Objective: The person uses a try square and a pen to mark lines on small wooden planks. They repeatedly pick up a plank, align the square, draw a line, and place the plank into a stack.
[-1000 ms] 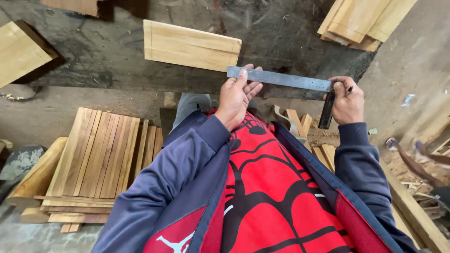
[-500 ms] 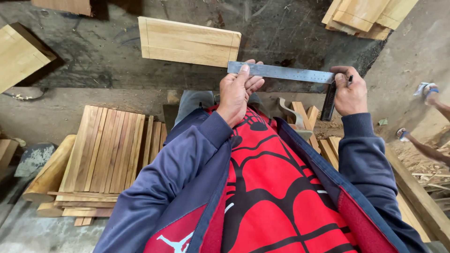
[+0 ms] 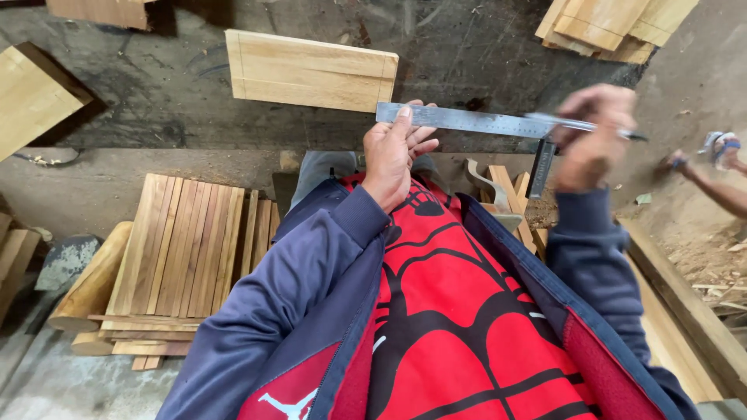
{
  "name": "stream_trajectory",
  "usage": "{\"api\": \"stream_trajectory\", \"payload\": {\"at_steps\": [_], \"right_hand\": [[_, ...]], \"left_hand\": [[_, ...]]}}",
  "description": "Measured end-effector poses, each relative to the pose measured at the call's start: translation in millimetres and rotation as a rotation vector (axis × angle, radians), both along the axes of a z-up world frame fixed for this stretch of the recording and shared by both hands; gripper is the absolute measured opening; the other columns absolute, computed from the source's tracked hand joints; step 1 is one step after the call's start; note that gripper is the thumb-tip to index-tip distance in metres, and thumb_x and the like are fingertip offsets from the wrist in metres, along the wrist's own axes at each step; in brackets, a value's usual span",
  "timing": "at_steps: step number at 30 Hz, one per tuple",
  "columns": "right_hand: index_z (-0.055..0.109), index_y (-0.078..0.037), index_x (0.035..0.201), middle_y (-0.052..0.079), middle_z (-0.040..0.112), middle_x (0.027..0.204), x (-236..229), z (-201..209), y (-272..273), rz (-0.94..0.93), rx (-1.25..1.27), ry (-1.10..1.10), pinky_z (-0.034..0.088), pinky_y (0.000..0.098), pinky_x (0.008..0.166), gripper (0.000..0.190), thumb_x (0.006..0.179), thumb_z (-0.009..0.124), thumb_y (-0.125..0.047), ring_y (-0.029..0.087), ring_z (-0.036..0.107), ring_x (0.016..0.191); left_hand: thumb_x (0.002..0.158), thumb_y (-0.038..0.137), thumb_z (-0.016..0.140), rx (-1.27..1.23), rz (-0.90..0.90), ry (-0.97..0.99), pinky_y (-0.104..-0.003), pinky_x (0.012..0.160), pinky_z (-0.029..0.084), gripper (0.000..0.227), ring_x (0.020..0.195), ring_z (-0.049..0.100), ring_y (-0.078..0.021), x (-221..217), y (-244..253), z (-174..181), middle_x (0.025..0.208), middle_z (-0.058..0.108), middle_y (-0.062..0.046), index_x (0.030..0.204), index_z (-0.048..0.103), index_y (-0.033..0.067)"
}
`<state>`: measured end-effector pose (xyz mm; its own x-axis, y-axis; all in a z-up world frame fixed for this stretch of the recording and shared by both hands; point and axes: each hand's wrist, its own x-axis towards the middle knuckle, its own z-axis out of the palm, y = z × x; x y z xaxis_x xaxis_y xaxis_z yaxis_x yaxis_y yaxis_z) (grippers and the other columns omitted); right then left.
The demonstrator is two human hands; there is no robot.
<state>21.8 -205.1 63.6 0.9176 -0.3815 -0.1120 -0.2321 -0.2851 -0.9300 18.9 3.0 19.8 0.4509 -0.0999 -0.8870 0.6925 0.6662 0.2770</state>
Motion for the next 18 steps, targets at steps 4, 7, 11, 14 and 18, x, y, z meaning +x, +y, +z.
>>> {"api": "stream_trajectory", "payload": {"at_steps": [4,7,11,14,18], "right_hand": [[0.057,0.003,0.096,0.017,0.060,0.081,26,11,83,0.275,0.093,0.287,0.052,0.0232,0.049,0.031,0.096,0.036,-0.020,0.021,0.065,0.067],[0.053,0.000,0.080,0.011,0.060,0.069,30,-2,115,0.245,0.222,0.348,0.055,0.0238,0.038,0.013,0.084,0.063,-0.007,0.015,0.061,0.049],[0.047,-0.008,0.070,0.002,0.052,0.059,28,-24,119,0.264,0.103,0.251,0.038,0.0200,0.044,0.025,0.083,0.069,-0.009,0.006,0.047,0.050],[0.038,-0.009,0.064,0.001,0.048,0.055,27,-30,117,0.250,0.030,0.219,0.037,0.0234,0.045,0.033,0.084,0.064,-0.008,0.008,0.044,0.049],[0.038,-0.009,0.065,0.004,0.049,0.060,31,-19,120,0.099,0.200,0.325,0.041,0.0240,0.029,0.030,0.084,0.061,-0.013,0.010,0.049,0.044]], "left_hand": [[0.085,0.026,0.051,0.041,-0.015,0.027,-0.030,0.059,0.055,0.033,0.077,0.066,-0.0227,1,-6,-2,0.093,0.065,-0.016,0.105,0.059,0.0004],[0.084,0.017,0.055,0.057,0.129,-0.017,-0.028,0.043,0.049,0.031,0.044,0.044,-0.0090,-5,-10,-10,0.051,0.036,0.000,0.059,0.037,0.0130],[0.082,0.022,0.060,0.142,0.092,0.087,-0.028,0.043,0.051,0.028,0.049,0.054,-0.0140,-5,-11,-17,0.058,0.053,-0.006,0.061,0.049,0.0080],[0.084,0.021,0.057,0.114,0.086,0.071,-0.029,0.043,0.051,0.028,0.051,0.056,-0.0140,-6,-10,-17,0.059,0.055,-0.006,0.061,0.046,0.0100],[0.084,0.018,0.057,0.070,0.114,0.034,-0.027,0.042,0.052,0.030,0.049,0.056,-0.0136,1,-9,-5,0.056,0.049,-0.003,0.060,0.040,0.0129]]}}
